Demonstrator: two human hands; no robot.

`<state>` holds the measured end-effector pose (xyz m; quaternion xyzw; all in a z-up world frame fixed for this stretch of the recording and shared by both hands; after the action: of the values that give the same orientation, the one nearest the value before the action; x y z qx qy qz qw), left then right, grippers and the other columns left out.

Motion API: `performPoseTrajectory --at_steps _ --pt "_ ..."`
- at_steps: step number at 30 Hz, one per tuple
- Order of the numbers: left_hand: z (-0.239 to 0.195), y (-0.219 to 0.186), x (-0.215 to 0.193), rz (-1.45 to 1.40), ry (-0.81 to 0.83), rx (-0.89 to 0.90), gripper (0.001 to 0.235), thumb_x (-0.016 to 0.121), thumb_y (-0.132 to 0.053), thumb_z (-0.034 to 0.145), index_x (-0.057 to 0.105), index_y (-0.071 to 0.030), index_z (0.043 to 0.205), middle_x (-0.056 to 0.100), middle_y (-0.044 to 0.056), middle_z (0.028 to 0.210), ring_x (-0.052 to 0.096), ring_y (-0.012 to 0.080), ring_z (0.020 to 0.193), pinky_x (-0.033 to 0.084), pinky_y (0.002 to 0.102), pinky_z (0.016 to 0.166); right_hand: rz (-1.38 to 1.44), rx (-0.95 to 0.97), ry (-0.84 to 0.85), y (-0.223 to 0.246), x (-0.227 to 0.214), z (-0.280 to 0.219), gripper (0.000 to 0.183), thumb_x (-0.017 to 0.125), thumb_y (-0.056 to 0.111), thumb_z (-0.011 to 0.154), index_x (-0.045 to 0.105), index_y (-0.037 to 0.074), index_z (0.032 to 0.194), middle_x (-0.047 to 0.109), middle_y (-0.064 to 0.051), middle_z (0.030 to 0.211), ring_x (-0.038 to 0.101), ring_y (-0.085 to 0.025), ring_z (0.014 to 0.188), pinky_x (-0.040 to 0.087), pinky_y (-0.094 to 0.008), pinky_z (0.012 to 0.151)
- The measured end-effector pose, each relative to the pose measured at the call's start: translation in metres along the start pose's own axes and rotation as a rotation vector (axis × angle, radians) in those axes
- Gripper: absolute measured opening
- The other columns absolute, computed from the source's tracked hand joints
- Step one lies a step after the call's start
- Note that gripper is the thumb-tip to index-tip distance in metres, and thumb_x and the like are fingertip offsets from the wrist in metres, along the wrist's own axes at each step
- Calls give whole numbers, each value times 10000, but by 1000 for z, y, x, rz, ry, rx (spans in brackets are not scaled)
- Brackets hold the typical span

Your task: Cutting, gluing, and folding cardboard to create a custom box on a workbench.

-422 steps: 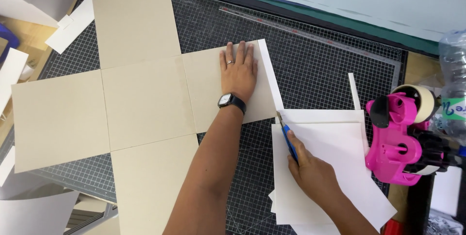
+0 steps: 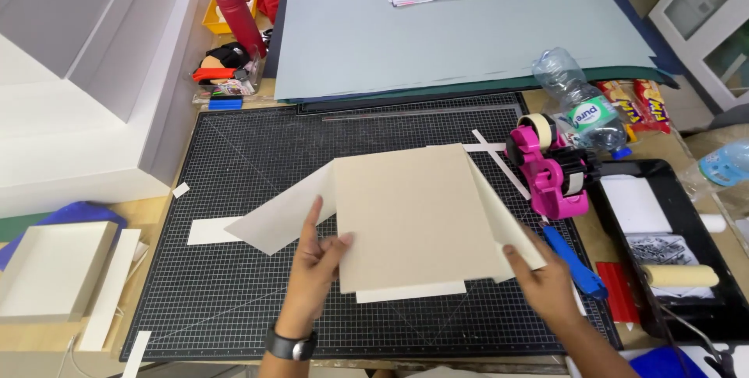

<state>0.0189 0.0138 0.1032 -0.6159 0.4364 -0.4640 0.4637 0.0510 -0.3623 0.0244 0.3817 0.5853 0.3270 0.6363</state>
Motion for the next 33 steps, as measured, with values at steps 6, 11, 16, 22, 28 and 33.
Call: performPoseTrajectory --at_steps 6,11,16,22,28,33 --pt "1 -29 4 81 -35 91 241 641 -197 985 803 -80 1120 758 -10 952 518 88 783 397 232 723 -79 18 48 62 32 -32 849 627 378 889 172 173 1575 721 -79 1283 642 -184 592 566 -344 535" --pt "-7 -17 0 172 -38 62 269 642 -267 964 814 -103 1091 808 22 1090 701 141 994 547 290 896 -170 -488 -150 65 24 -22 987 652 234 946 -39 187 1648 639 -64 1436 765 -233 776 603 -377 551" --pt "-4 -45 -30 961 -151 156 588 513 -328 993 380 -190 1549 804 -14 1071 727 149 633 611 311 556 -169 -605 -135 85 20 -25 617 620 -44 886 526 185 1451 619 -96 1410 679 -275 1202 668 -342 749" --pt "80 -31 -125 1651 -121 228 680 727 -325 875 506 -241 1512 608 120 1432 596 367 1269 445 634 1067 -156 -475 -33 84 19 -25 646 572 -50 871 561 233 1452 589 -39 1433 691 -211 1083 593 -291 577" --pt "40 -42 -68 1335 148 23 544 630 -168 930 564 -223 1467 768 79 1184 765 234 964 645 393 811 -33 -502 -28 97 16 -26 634 557 -100 880 560 176 1451 605 -95 1394 619 -272 1268 591 -367 921" --pt "8 -36 -6 1119 143 130 789 604 -98 937 240 -146 1635 680 57 869 635 195 641 560 331 575 -37 -516 -43 101 18 -21 632 545 -112 867 539 109 1459 599 -135 1394 610 -300 1269 562 -390 936"
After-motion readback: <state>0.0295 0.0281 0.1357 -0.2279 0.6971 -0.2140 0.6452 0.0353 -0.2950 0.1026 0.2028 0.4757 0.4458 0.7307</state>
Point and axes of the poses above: each hand's wrist, its own z-axis towards the middle knuckle, its own x-axis out of the palm, y = z × x, the point moved 5 cm from there along z, towards the middle knuckle
